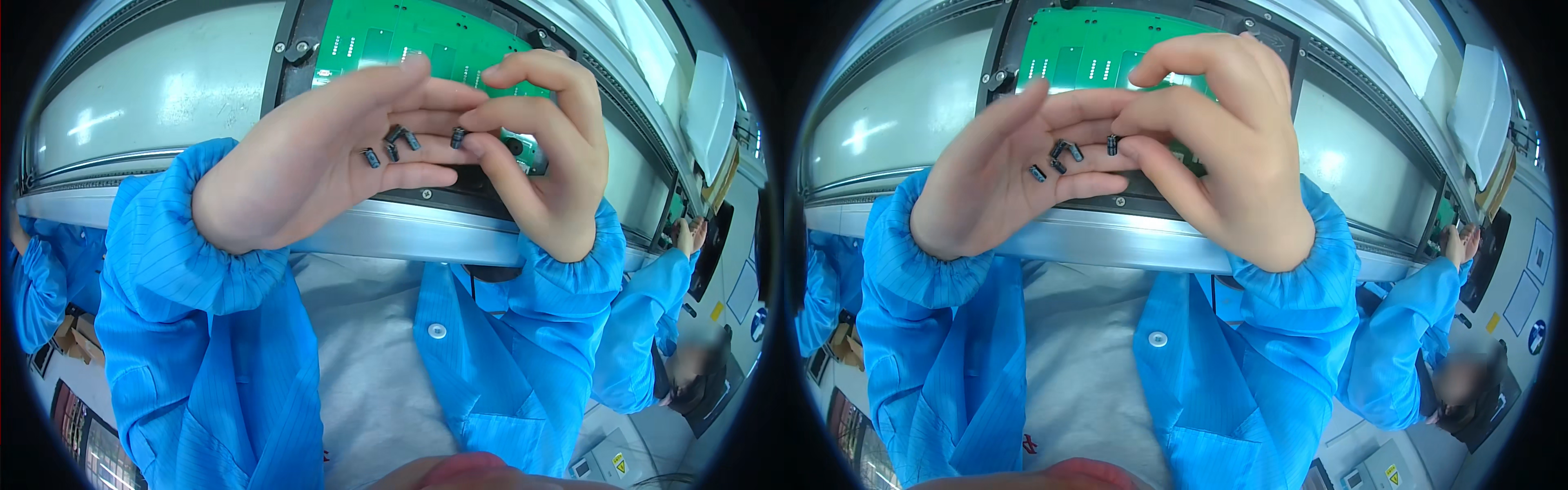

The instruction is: Assemble electronic components onto a printed circuit board on a production line.

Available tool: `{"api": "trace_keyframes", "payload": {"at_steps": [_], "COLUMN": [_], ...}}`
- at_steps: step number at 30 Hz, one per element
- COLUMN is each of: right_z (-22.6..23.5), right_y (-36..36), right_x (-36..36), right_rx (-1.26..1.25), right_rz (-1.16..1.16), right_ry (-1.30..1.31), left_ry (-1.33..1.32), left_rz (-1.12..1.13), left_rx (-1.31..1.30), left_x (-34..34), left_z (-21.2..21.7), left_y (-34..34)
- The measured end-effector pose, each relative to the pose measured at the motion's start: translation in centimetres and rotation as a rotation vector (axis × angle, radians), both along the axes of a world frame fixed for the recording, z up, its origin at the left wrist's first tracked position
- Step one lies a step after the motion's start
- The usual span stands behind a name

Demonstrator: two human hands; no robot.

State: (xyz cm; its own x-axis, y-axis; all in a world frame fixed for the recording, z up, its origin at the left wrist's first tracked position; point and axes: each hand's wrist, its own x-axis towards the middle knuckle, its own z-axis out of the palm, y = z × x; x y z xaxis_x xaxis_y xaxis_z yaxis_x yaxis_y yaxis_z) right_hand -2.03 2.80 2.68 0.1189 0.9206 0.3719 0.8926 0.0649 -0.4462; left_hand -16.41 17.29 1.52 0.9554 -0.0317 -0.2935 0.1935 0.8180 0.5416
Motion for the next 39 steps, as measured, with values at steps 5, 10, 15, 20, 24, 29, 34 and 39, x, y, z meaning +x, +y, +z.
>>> {"api": "trace_keyframes", "payload": {"at_steps": [5, 10, 15, 20, 24, 29, 34, 39], "right_z": [-0.1, 0.1, 0.2, 0.1, 0.0, 0.0, 0.3, 1.2], "right_y": [-0.3, -0.3, -0.3, -0.4, -0.4, -0.2, -0.3, -0.9], "right_x": [-0.2, -1.0, -1.6, -1.2, -0.8, -1.0, -0.5, 0.5], "right_rx": [0.050, 0.043, 0.055, 0.106, 0.159, 0.115, 0.075, 0.024], "right_rz": [-0.039, -0.015, -0.071, -0.078, -0.047, -0.074, 0.003, -0.077], "right_ry": [0.312, 0.309, 0.293, 0.256, 0.287, 0.392, 0.413, 0.412], "left_ry": [0.046, 0.082, 0.080, 0.112, 0.131, 0.102, 0.069, 0.082], "left_rz": [-0.133, -0.189, -0.157, -0.109, -0.093, -0.088, -0.172, -0.073], "left_rx": [0.219, 0.346, 0.409, 0.319, 0.245, 0.341, 0.365, 0.379], "left_x": [-0.3, -0.2, 0.0, 0.1, 0.2, 0.0, -0.1, -0.2], "left_z": [0.6, 0.9, 0.9, 1.7, 1.8, 1.2, 1.1, 1.3], "left_y": [0.3, 0.1, -0.3, -0.2, 0.0, 0.0, 0.4, 0.0]}}
